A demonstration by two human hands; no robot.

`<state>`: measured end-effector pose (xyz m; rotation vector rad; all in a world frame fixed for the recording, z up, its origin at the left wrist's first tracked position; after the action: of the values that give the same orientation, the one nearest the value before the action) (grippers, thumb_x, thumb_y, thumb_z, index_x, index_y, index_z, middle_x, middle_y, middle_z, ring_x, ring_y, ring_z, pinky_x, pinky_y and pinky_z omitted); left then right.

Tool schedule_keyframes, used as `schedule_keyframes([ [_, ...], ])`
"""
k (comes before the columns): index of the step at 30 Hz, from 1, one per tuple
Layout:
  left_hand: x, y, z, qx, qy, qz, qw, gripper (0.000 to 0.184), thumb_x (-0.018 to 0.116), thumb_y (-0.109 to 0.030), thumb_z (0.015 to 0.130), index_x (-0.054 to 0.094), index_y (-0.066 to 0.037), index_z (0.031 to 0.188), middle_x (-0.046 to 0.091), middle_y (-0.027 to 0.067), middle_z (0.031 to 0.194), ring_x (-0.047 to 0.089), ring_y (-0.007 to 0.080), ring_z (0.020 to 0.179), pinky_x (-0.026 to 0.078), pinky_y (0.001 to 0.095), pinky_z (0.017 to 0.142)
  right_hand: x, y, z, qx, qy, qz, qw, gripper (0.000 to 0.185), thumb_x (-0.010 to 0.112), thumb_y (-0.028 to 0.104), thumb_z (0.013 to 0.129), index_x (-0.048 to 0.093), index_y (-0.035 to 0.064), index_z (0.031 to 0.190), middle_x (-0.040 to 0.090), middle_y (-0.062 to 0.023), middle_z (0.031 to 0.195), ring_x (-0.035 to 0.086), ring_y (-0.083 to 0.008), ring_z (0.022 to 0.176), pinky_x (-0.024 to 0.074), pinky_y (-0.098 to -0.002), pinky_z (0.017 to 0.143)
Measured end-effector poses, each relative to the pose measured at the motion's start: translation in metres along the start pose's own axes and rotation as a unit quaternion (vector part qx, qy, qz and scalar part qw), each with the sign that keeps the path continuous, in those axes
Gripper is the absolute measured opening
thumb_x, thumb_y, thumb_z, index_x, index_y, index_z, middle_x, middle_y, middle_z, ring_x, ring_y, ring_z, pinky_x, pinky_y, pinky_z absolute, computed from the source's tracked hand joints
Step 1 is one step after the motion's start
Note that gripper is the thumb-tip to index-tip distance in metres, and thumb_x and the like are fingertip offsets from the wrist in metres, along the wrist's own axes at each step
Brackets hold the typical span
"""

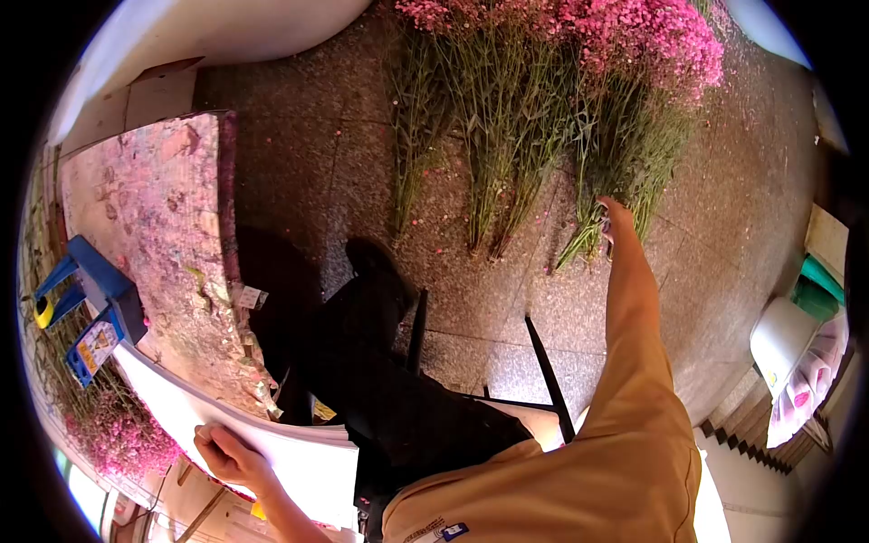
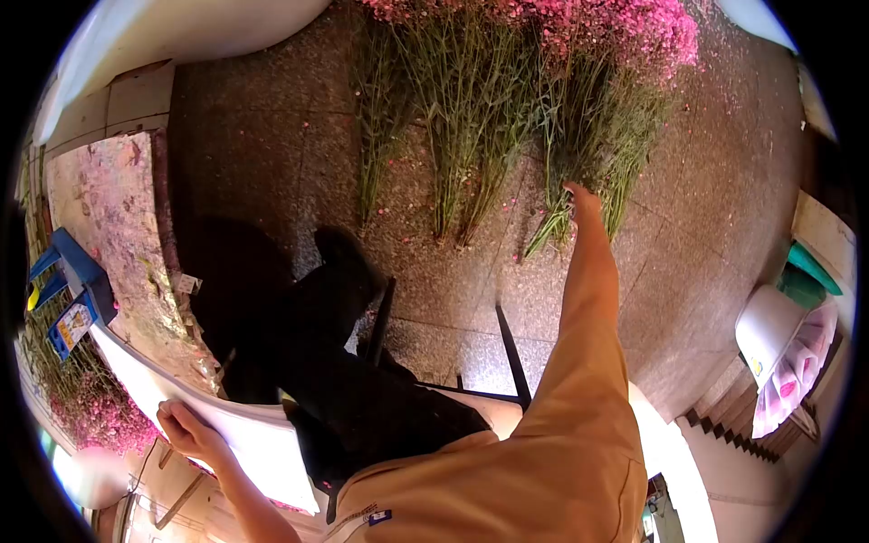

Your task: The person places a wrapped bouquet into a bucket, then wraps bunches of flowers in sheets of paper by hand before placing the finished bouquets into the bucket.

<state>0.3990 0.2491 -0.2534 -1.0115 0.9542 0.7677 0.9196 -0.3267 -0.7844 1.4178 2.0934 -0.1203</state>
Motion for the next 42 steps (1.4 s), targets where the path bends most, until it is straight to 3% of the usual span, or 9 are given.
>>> schedule_keyframes([
  [2, 0.000, -0.001, -0.001, 0.024, 0.012, -0.024, 0.999, 0.025, 0.052, -0.018, 0.107, 0.053, -0.001, 0.089, 0.048, 0.0037, 0.081, 0.045, 0.0161, 0.074, 0.040, 0.0312, 0.067, -0.006, 0.021, -0.045, -0.058, -0.057, -0.005, 0.997, 0.049, 0.090, 0.027, 0.074, 0.070, -0.0024, 0.107, 0.070, -0.0166, 0.109, 0.071, -0.0285, 0.092, 0.0565, -0.0435, 0.075],
  [6, 0.004, -0.003, 0.000, 0.034, 0.006, -0.046, 0.998, 0.025, 0.052, -0.016, 0.107, 0.053, -0.002, 0.086, 0.046, 0.0036, 0.078, 0.042, 0.0158, 0.069, 0.037, 0.0308, 0.062, -0.043, 0.021, -0.070, -0.169, -0.146, -0.002, 0.975, 0.041, 0.089, 0.024, 0.076, 0.070, 0.0001, 0.104, 0.071, -0.0135, 0.108, 0.071, -0.0277, 0.089, 0.0573, -0.0448, 0.074],
  [9, 0.006, -0.002, 0.002, 0.064, 0.034, -0.103, 0.992, 0.023, 0.052, -0.011, 0.106, 0.053, -0.001, 0.085, 0.044, 0.0042, 0.077, 0.040, 0.0146, 0.066, 0.034, 0.0305, 0.058, -0.061, 0.030, -0.088, -0.196, 0.048, 0.238, 0.950, 0.064, 0.084, 0.029, 0.082, 0.058, 0.0028, 0.135, 0.071, -0.0142, 0.119, 0.069, -0.0316, 0.108, 0.0558, -0.0509, 0.091],
  [12, 0.005, -0.010, 0.000, 0.067, 0.047, -0.117, 0.990, 0.020, 0.053, -0.007, 0.105, 0.054, 0.000, 0.086, 0.044, 0.0044, 0.077, 0.040, 0.0146, 0.066, 0.032, 0.0309, 0.055, -0.038, 0.067, -0.154, -0.159, 0.241, 0.351, 0.891, 0.050, 0.072, 0.020, 0.093, 0.055, 0.0006, 0.136, 0.072, -0.0155, 0.112, 0.072, -0.0285, 0.086, 0.0605, -0.0432, 0.069],
  [20, -0.055, -0.019, -0.061, 0.136, 0.124, -0.114, 0.976, 0.036, 0.060, 0.008, 0.090, 0.062, 0.007, 0.127, 0.054, 0.0120, 0.086, 0.055, 0.0215, 0.070, 0.049, 0.0316, 0.065, -0.093, 0.302, -0.318, -0.388, 0.278, 0.338, 0.811, 0.027, 0.062, 0.026, 0.099, 0.062, 0.0011, 0.110, 0.071, -0.0118, 0.093, 0.064, -0.0191, 0.065, 0.0500, -0.0338, 0.052],
  [29, -0.118, 0.032, -0.202, 0.088, 0.182, 0.008, 0.979, 0.081, 0.084, -0.023, 0.079, 0.047, -0.003, 0.148, 0.047, 0.0197, 0.152, 0.037, 0.0421, 0.146, 0.023, 0.0600, 0.119, -0.212, 0.482, -0.617, -0.447, 0.580, 0.141, 0.666, 0.025, 0.064, 0.024, 0.099, 0.067, -0.0006, 0.105, 0.069, -0.0080, 0.090, 0.065, -0.0170, 0.073, 0.0508, -0.0315, 0.062],
  [33, -0.110, 0.051, -0.243, 0.079, 0.219, 0.030, 0.972, 0.100, 0.088, -0.030, 0.071, 0.040, -0.011, 0.157, 0.031, 0.0143, 0.166, 0.022, 0.0384, 0.156, 0.011, 0.0623, 0.123, -0.201, 0.340, -0.803, -0.660, 0.213, 0.245, 0.677, 0.024, 0.073, 0.031, 0.092, 0.071, 0.0078, 0.099, 0.066, -0.0008, 0.083, 0.058, -0.0118, 0.064, 0.0433, -0.0255, 0.056],
  [38, -0.112, 0.076, -0.254, 0.098, 0.124, 0.065, 0.985, 0.078, 0.056, -0.001, 0.084, 0.040, -0.018, 0.159, 0.031, 0.0079, 0.168, 0.025, 0.0318, 0.157, 0.015, 0.0623, 0.123, -0.159, 0.257, -0.855, -0.855, 0.174, 0.111, 0.476, 0.038, 0.076, 0.017, 0.092, 0.065, 0.0011, 0.125, 0.069, -0.0032, 0.109, 0.064, -0.0120, 0.092, 0.0500, -0.0276, 0.080],
  [42, -0.120, 0.085, -0.253, 0.074, 0.092, 0.080, 0.990, 0.075, 0.057, -0.002, 0.084, 0.044, -0.018, 0.156, 0.031, 0.0072, 0.168, 0.024, 0.0301, 0.157, 0.019, 0.0607, 0.123, -0.101, 0.221, -0.852, -0.911, 0.089, 0.027, 0.401, 0.059, 0.083, 0.018, 0.086, 0.057, -0.0046, 0.134, 0.066, -0.0113, 0.124, 0.063, -0.0234, 0.111, 0.0485, -0.0356, 0.099],
])
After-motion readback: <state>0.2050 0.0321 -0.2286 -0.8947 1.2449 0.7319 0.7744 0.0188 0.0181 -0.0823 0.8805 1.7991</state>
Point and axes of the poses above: each hand's wrist, its own z-axis towards the middle knuckle, its own x-axis out of the palm, y = z × x, the point moved 6 cm from there along z, towards the middle knuckle
